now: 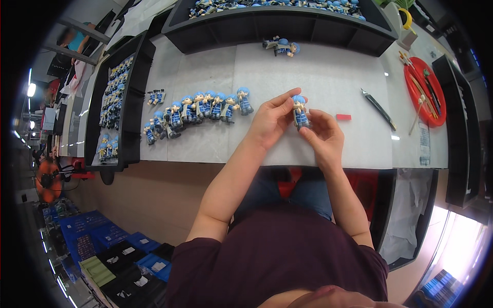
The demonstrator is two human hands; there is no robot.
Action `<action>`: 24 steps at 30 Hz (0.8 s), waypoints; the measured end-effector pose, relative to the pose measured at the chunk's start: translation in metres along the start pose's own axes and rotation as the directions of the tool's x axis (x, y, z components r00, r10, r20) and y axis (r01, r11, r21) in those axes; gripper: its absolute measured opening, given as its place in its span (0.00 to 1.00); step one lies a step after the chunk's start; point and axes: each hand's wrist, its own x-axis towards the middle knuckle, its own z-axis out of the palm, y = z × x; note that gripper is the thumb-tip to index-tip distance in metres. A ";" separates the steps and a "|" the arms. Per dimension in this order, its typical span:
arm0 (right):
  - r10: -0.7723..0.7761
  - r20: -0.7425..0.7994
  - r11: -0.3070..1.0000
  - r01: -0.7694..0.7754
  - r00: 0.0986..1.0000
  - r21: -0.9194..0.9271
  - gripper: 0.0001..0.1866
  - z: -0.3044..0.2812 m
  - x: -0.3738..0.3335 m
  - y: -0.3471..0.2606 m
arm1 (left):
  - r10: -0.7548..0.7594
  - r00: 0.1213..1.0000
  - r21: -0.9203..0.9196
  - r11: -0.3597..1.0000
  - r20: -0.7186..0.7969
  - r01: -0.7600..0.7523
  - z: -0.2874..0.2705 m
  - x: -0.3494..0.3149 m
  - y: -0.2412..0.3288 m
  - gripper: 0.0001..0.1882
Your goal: The person assembles small blue and white figurines by hand at a white table. They repeatedly pick up a figurine, attach a small red piece to its head, and place it back on the table or into a black tray. The process is repeated for multiple units throughout the clip.
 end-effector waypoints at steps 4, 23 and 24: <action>0.009 0.004 1.000 -0.009 1.000 0.014 0.24 -0.001 0.000 0.000 | 0.002 1.000 -0.030 1.000 -0.017 -0.002 0.003 0.000 0.001 0.16; 0.001 0.007 0.999 -0.001 1.000 0.049 0.22 -0.002 0.000 0.000 | 0.007 0.999 0.031 0.999 -0.034 -0.006 0.004 -0.001 0.001 0.16; -0.006 -0.001 0.999 0.006 1.000 0.049 0.22 -0.002 -0.001 0.000 | 0.010 0.999 0.036 0.999 -0.034 -0.009 0.005 -0.001 0.001 0.16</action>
